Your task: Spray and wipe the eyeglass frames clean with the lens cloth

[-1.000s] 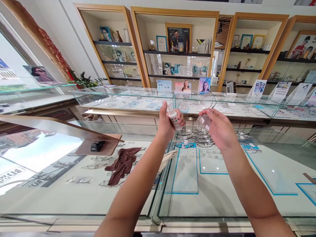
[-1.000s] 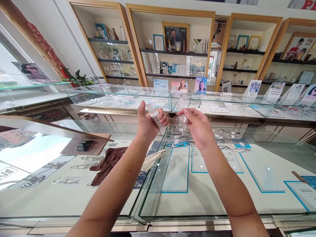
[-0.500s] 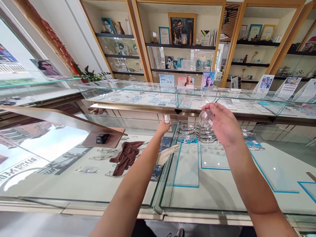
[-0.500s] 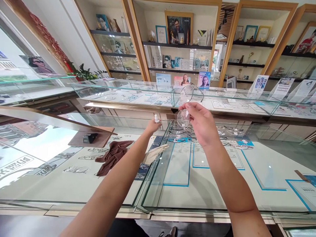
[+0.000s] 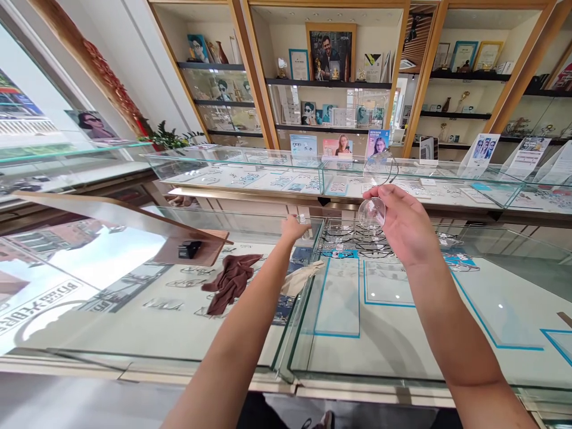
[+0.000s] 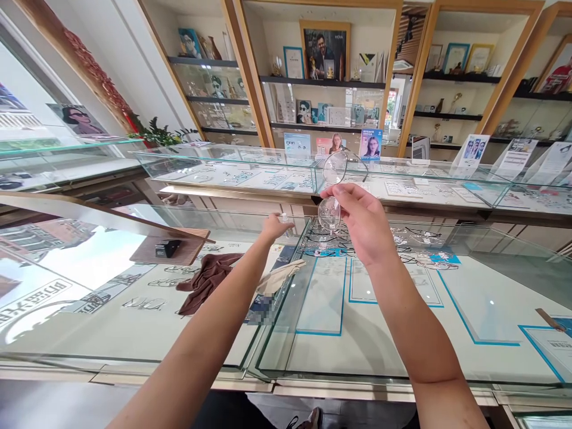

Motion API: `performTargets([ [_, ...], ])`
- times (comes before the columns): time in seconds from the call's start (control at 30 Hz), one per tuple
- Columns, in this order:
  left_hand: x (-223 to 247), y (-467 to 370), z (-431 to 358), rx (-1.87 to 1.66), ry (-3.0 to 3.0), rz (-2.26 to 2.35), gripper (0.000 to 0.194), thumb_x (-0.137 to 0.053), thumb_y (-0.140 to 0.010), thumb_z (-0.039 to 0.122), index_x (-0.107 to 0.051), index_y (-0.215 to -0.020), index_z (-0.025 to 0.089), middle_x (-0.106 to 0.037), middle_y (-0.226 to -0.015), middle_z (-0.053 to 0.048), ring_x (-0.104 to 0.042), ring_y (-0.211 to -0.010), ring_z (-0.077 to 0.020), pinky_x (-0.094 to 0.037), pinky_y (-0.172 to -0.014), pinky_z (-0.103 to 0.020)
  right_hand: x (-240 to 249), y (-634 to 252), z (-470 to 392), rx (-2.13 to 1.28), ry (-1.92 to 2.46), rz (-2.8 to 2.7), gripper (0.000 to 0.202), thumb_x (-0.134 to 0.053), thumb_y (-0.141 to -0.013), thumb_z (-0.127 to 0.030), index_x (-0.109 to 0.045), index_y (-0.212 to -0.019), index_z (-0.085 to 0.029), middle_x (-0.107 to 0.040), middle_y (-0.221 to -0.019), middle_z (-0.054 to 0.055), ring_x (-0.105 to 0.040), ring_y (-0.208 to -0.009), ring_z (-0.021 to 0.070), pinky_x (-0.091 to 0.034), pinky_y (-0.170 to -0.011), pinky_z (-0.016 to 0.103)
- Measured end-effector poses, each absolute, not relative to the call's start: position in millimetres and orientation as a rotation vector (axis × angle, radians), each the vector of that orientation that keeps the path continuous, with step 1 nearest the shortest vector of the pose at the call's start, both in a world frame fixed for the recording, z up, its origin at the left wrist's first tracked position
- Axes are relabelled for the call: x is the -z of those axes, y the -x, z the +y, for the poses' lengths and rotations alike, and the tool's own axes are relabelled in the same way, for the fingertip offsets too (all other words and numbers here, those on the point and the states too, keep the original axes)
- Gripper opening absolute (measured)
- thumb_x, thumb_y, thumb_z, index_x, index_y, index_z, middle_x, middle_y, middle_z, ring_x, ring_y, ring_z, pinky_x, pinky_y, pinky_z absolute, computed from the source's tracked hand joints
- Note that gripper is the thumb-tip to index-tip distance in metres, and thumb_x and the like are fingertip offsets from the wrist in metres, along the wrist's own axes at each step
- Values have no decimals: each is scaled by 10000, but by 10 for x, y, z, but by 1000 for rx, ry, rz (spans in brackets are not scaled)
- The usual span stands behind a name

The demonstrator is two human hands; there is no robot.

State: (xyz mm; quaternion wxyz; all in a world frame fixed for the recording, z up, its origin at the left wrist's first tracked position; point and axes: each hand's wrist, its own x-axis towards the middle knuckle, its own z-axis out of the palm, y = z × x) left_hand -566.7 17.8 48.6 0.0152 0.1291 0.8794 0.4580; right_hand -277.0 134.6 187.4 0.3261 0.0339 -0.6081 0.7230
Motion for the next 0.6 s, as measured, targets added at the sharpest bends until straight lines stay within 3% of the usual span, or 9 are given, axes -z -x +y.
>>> performTargets([
  [0.07, -710, 5594, 99, -1494, -290, 2825, 617, -789, -787, 263, -478, -1303, 135, -518, -1391, -278, -401, -1469, -472, -402, -1140, -599, -1884, 2756, 1346, -1878, -81, -1609, 217, -809, -824, -478, -714, -840, -285, -718, -972, 24, -626, -949, 198, -525, -825, 361],
  [0.13, -962, 5487, -11, -1567, -295, 2896, 620, -722, -840, 288, -419, -1358, 133, -467, -1444, -284, -369, -1479, -440, -369, -1163, -593, -1897, 2738, 1345, -1861, -80, -1618, 232, -805, -830, -494, -708, -851, -285, -719, -994, 28, -633, -983, 206, -529, -831, 365],
  [0.2, -1191, 5350, -125, -1600, -478, 2919, 511, -641, -898, 286, -449, -1353, 156, -541, -1394, -213, -487, -1364, -328, -423, -1124, -475, -1911, 2715, 1343, -1846, -80, -1626, 252, -807, -831, -512, -701, -855, -284, -723, -1018, 29, -635, -999, 210, -535, -835, 366],
  [0.27, -1349, 5200, -204, -1545, -715, 2861, 296, -604, -911, 293, -597, -1189, 191, -680, -1155, -109, -629, -1061, -232, -501, -934, -352, -1926, 2687, 1339, -1829, -73, -1638, 269, -807, -834, -529, -698, -859, -284, -726, -1039, 28, -635, -1010, 213, -539, -841, 371],
  [0.33, -1406, 5063, -214, -1274, -905, 2791, 120, -636, -871, 316, -677, -920, 214, -717, -896, -50, -638, -814, -197, -482, -745, -305, -1940, 2660, 1335, -1816, -74, -1643, 269, -808, -838, -532, -701, -858, -286, -725, -1043, 26, -638, -1029, 217, -540, -844, 373],
  [0.4, -1365, 4962, -149, -846, -993, 2705, 135, -707, -791, 316, -664, -706, 220, -720, -751, -47, -636, -717, -205, -448, -662, -304, -1949, 2636, 1330, -1810, -91, -1636, 257, -816, -839, -521, -708, -855, -288, -721, -1031, 22, -643, -1044, 218, -539, -847, 373],
  [0.5, -1185, 4891, 31, -376, -953, 2540, 203, -809, -638, 245, -631, -545, 218, -725, -634, -67, -674, -656, -237, -476, -658, -317, -1961, 2612, 1323, -1803, -109, -1623, 258, -829, -836, -517, -710, -857, -289, -714, -1014, 19, -653, -1050, 222, -541, -849, 378],
  [0.6, -983, 4900, 185, -225, -869, 2453, 256, -872, -529, 196, -619, -498, 214, -713, -571, -80, -719, -656, -280, -541, -714, -354, -1974, 2596, 1318, -1787, -85, -1631, 277, -825, -840, -541, -707, -867, -292, -707, -1019, 23, -655, -1078, 234, -546, -852, 391],
])
